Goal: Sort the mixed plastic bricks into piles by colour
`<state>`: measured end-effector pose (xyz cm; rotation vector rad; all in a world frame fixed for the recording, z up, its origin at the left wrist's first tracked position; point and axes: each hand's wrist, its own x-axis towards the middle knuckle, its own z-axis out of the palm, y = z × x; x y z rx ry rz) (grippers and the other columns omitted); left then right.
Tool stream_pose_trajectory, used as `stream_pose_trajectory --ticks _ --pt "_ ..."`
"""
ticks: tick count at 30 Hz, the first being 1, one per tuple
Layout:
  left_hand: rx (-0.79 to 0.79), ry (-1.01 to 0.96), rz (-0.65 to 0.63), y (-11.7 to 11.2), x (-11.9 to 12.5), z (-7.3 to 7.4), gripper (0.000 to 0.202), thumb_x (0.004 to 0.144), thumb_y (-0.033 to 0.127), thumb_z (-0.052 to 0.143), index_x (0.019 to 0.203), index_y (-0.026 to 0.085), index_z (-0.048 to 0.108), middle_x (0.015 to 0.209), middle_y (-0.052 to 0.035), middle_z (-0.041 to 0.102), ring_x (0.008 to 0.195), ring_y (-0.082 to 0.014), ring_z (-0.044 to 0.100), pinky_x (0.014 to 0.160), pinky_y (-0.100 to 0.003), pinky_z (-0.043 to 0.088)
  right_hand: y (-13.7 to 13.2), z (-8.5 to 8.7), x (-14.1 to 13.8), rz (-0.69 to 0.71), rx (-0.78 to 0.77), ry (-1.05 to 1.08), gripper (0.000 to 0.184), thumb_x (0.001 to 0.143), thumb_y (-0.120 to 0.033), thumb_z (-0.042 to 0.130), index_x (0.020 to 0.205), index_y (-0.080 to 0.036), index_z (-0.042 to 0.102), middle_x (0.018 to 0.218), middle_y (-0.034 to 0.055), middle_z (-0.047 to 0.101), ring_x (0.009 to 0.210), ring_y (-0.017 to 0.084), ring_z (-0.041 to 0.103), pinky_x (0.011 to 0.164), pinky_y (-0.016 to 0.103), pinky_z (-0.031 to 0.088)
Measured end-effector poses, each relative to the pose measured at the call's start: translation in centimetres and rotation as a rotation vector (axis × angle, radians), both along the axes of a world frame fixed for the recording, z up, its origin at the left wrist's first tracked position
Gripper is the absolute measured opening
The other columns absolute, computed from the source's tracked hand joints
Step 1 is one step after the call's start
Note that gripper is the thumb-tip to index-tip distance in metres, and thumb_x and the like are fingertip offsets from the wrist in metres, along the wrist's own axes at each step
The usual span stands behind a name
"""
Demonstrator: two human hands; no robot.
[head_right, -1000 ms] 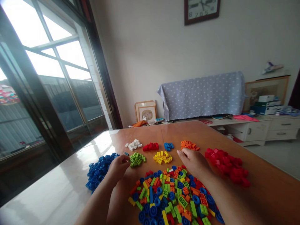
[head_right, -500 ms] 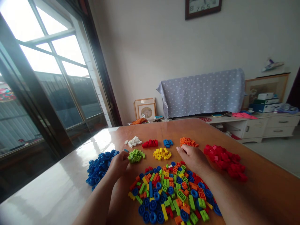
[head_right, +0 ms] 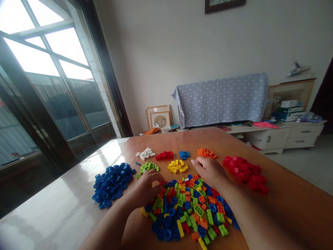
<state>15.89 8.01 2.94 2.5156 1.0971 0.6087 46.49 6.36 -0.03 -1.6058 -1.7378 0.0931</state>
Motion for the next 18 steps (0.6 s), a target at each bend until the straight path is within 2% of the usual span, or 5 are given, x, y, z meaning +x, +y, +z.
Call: stream_pose_trajectory --ticks 8,14,18 --pt "0.050 0.150 -0.062 -0.8 0.9 0.2 0.020 0.080 0.027 0.063 0.097 0.029 0.074 0.103 -0.0032 0.061 0.097 -0.0207 0.052 0.092 -0.035 0.040 0.5 -0.7 0.1 0.031 -0.001 0.039 0.048 0.094 -0.055 0.045 0.062 -0.021 0.037 0.052 -0.0041 0.039 0.052 0.012 0.039 0.052 0.028 0.023" --pt "0.072 0.152 -0.066 -0.9 1.1 -0.1 0.024 0.078 0.023 0.062 0.098 0.029 0.074 0.103 -0.0040 0.061 0.098 -0.0214 0.051 0.092 -0.035 0.041 0.5 -0.7 -0.1 0.036 -0.009 0.070 0.049 0.094 -0.057 0.045 0.062 -0.021 0.034 0.052 -0.0045 0.037 0.052 0.011 0.037 0.051 0.027 0.023" --pt "0.065 0.138 -0.054 -0.8 1.2 -0.6 0.024 0.076 0.022 0.063 0.095 0.029 0.074 0.106 -0.0040 0.061 0.101 -0.0224 0.050 0.090 -0.034 0.043 0.5 -0.7 -0.1 0.043 -0.033 0.073 0.049 0.094 -0.058 0.045 0.062 -0.021 0.038 0.052 -0.0048 0.038 0.052 0.012 0.038 0.051 0.027 0.025"
